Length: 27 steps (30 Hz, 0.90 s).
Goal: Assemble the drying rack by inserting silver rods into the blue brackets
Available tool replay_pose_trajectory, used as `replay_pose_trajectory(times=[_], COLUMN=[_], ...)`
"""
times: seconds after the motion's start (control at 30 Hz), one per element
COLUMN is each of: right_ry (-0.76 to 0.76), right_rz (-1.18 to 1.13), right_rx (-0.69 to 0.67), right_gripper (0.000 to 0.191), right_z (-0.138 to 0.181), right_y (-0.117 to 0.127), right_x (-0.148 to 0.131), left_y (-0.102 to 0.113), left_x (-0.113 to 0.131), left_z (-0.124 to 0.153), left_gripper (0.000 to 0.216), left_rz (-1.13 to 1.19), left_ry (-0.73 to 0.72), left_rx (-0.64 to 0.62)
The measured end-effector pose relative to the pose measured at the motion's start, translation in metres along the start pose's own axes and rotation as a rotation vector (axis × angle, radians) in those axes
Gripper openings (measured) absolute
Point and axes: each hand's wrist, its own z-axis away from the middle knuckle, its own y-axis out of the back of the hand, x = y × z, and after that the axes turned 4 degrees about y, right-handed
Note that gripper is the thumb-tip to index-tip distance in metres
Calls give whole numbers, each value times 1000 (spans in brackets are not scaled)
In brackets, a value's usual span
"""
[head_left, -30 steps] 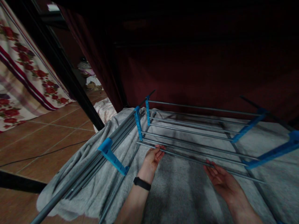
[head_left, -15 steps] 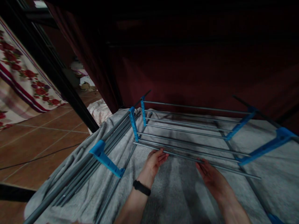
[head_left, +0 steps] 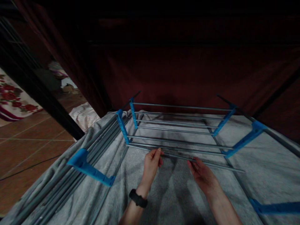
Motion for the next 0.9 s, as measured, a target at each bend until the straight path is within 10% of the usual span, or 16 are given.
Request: replay_pose_trajectory(times=[0.13, 0.27, 0.43, 0.9], right_ry=[14, 25, 48, -91], right_rz=[-4, 0, 26, 59], right_rx=[-20, -30, -63, -45], right_gripper=[11, 8, 11, 16], right_z=[2, 5, 8, 19], right_y=[-2, -6, -6, -15], right_x=[3, 5, 3, -14], left_y=[3, 6, 4, 8], left_x=[9, 10, -3, -5], left_z=[4, 7, 5, -2], left_gripper=[28, 20, 29, 37], left_rz=[-460, -866, -1161, -1291], left_ry=[-458, -695, -682, -650], left_rx=[154, -35, -258, -239])
